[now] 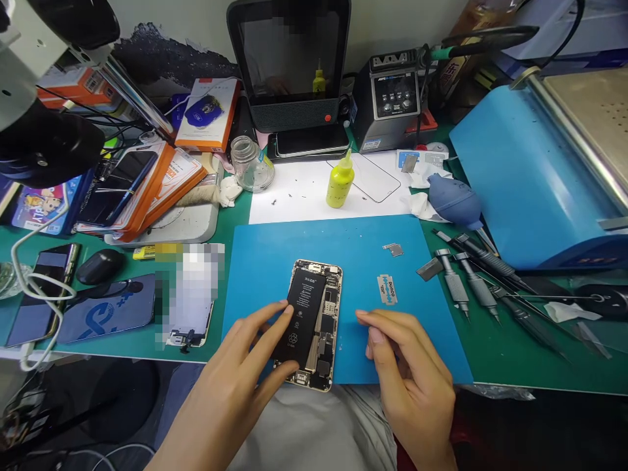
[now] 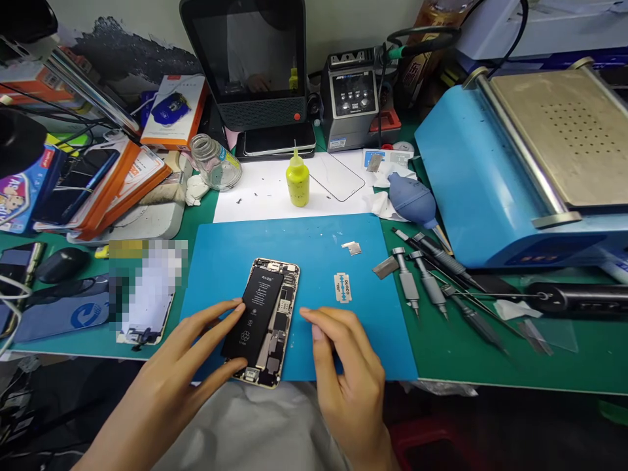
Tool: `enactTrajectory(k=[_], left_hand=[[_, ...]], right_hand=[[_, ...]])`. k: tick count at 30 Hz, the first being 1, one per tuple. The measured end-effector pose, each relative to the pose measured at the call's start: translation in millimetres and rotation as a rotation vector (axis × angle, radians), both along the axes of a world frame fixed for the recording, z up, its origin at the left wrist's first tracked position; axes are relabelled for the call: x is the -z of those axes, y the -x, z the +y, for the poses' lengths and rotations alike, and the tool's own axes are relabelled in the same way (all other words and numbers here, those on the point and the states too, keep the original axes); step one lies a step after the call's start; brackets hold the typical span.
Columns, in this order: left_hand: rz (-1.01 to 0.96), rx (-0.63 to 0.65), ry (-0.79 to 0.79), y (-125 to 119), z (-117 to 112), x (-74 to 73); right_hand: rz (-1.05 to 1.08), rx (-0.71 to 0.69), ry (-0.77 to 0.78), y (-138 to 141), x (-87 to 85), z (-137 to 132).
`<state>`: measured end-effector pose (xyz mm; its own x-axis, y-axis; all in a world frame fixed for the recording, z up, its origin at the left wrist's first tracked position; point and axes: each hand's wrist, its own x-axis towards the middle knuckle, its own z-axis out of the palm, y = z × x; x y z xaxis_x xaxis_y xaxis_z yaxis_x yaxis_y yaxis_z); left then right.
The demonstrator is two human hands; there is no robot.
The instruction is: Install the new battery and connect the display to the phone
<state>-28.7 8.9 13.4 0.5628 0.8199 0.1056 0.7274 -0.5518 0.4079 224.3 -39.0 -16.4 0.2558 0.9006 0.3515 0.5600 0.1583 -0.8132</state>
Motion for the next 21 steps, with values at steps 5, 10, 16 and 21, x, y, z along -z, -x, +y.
enactTrajectory(k=[5,10,16,21], left_hand=[[0.078,0.09,-0.061,3.7,4.6,-2.9],[0.122,0.221,-0.152,4.1,6.4,-10.6],[0.065,0.396,-0.352,7.8,8.4,-11.0],[0.001,0.459,-0.394,8.1,14.4,-6.5]], right_hand=[[0.0,-0.004,-0.005,-0.6,-1.3,1.0],[0.004,-0.016,-0.012,0.2,-1.3,3.3],[0.017,-0.047,-0.005,2.5,-2.7,3.3],[0.024,-0.062,0.0,3.3,-4.0,3.2]])
